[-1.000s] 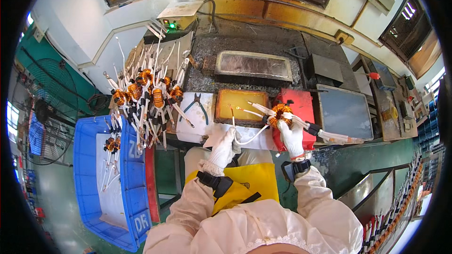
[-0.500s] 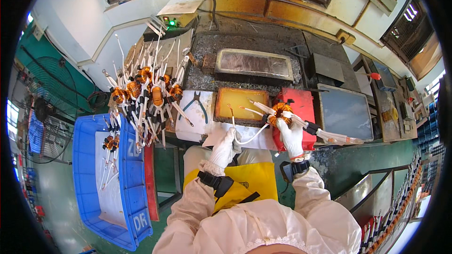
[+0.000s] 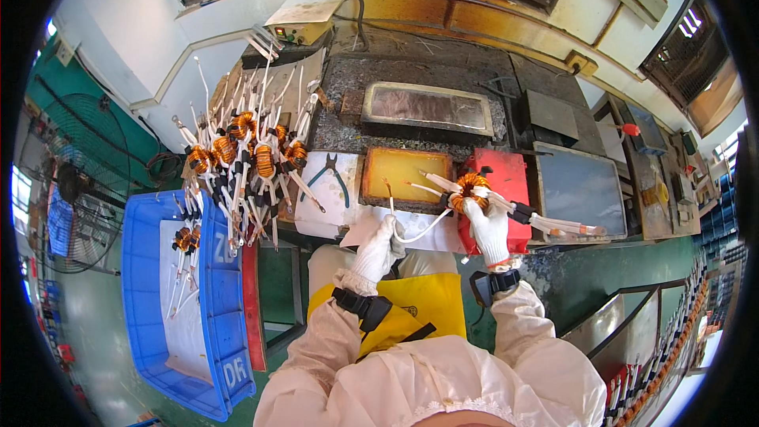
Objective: Brazing and soldering connections on copper industrial coils at a workstation.
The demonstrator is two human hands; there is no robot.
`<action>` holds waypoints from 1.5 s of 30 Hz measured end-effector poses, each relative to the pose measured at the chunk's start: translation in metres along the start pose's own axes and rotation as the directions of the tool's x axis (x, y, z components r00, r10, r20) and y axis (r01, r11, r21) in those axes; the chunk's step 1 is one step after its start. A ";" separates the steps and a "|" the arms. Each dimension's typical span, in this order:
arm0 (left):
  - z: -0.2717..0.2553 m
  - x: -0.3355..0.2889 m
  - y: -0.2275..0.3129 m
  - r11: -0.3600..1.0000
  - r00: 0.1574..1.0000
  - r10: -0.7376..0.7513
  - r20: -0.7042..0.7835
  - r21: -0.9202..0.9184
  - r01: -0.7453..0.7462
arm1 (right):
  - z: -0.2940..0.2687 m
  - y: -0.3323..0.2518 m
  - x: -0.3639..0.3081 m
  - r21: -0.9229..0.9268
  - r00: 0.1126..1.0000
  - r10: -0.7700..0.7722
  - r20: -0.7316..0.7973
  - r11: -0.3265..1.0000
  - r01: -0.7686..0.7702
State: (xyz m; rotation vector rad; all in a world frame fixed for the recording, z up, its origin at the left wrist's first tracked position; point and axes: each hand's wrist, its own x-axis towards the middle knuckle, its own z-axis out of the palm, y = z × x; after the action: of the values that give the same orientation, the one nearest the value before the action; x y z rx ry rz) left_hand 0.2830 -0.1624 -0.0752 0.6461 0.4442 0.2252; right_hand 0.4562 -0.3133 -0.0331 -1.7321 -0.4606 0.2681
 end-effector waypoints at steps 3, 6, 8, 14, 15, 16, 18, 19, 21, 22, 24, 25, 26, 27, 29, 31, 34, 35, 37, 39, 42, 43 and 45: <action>-0.001 0.000 -0.003 0.996 0.998 -0.032 -0.052 -0.084 0.028 | 0.000 0.002 -0.001 0.008 1.000 -0.020 -0.001 1.000 0.020; 0.001 -0.001 -0.003 0.992 0.997 -0.043 -0.061 -0.119 0.036 | 0.001 0.009 -0.001 0.070 0.999 -0.048 -0.016 0.996 0.049; 0.002 0.001 -0.002 0.993 0.997 -0.047 -0.063 -0.112 0.040 | 0.002 0.012 0.000 0.094 0.999 -0.046 -0.026 0.994 0.048; 0.009 -0.002 0.007 0.999 0.999 -0.020 -0.030 -0.049 0.019 | 0.003 0.006 0.001 0.117 0.998 -0.055 -0.040 0.991 0.059; 0.009 -0.001 0.009 0.999 1.000 -0.011 -0.004 -0.039 0.011 | 0.003 0.007 0.002 0.141 0.996 -0.068 -0.057 0.987 0.076; 0.009 -0.001 0.010 0.999 1.000 -0.014 -0.006 -0.037 0.013 | 0.004 0.008 0.001 0.165 0.994 -0.079 -0.073 0.982 0.091; 0.012 0.000 0.015 1.000 1.000 -0.018 -0.017 0.000 0.018 | 0.003 0.006 0.000 0.187 0.994 -0.046 -0.099 0.980 0.064; 0.015 0.000 0.019 1.000 1.000 -0.021 -0.014 0.006 0.021 | 0.003 0.002 -0.002 0.209 0.992 -0.012 -0.124 0.977 0.038; 0.026 0.000 0.028 0.999 0.999 -0.008 -0.037 0.043 0.010 | 0.003 -0.011 -0.004 0.252 0.988 0.041 -0.151 0.968 -0.002; 0.029 0.003 0.031 0.999 1.000 -0.012 -0.028 0.053 0.013 | 0.003 -0.018 -0.004 0.289 0.980 0.095 -0.173 0.956 -0.042; 0.035 0.010 0.037 0.984 0.997 0.072 0.038 0.163 -0.077 | 0.003 -0.008 0.006 0.298 0.966 0.121 -0.230 0.953 -0.049; 0.041 0.014 0.040 0.982 0.996 0.070 0.048 0.170 -0.078 | 0.003 -0.007 0.012 0.298 0.951 0.147 -0.271 0.952 -0.062; 0.048 0.018 0.045 0.981 0.998 0.048 0.048 0.184 -0.056 | 0.004 -0.009 0.015 0.294 0.945 0.143 -0.295 0.954 -0.053; 0.054 0.022 0.049 0.980 0.999 0.025 0.048 0.197 -0.035 | 0.004 -0.007 0.019 0.297 0.943 0.139 -0.304 0.954 -0.045; 0.063 0.031 0.054 0.980 0.996 0.045 0.071 0.192 -0.058 | 0.008 -0.012 0.028 0.480 0.915 0.312 -0.255 0.863 -0.160; 0.077 0.043 0.055 0.950 0.995 0.096 0.029 0.297 -0.100 | 0.008 -0.012 0.041 0.555 0.915 0.313 -0.255 0.822 -0.127; 0.087 0.061 0.057 0.888 0.989 0.140 0.046 0.436 -0.146 | 0.008 -0.003 0.061 0.600 0.865 0.418 -0.279 0.779 -0.183; 0.090 0.066 0.058 0.855 0.984 0.166 0.064 0.488 -0.177 | 0.007 -0.001 0.066 0.599 0.865 0.412 -0.286 0.781 -0.174; 0.093 0.072 0.058 0.806 0.978 0.199 0.057 0.559 -0.196 | 0.009 -0.001 0.076 0.617 0.865 0.421 -0.272 0.766 -0.179; 0.093 0.078 0.059 0.776 0.970 0.235 0.062 0.588 -0.226 | 0.014 -0.005 0.083 0.606 0.855 0.420 -0.306 0.778 -0.165; 0.090 0.090 0.058 0.770 0.964 0.259 0.061 0.590 -0.244 | 0.015 -0.003 0.094 0.584 0.884 0.375 -0.279 0.797 -0.153; 0.089 0.094 0.058 0.769 0.963 0.264 0.064 0.588 -0.250 | 0.015 -0.002 0.097 0.584 0.886 0.370 -0.279 0.798 -0.149; 0.086 0.101 0.057 0.792 0.964 0.260 0.053 0.560 -0.244 | 0.016 -0.001 0.103 0.556 0.899 0.334 -0.285 0.821 -0.129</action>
State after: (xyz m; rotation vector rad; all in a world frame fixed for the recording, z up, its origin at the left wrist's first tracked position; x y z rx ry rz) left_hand 0.4089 -0.1295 -0.0114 1.2947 0.4504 0.3628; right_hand 0.5415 -0.2533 -0.0286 -1.2467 0.1147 0.2102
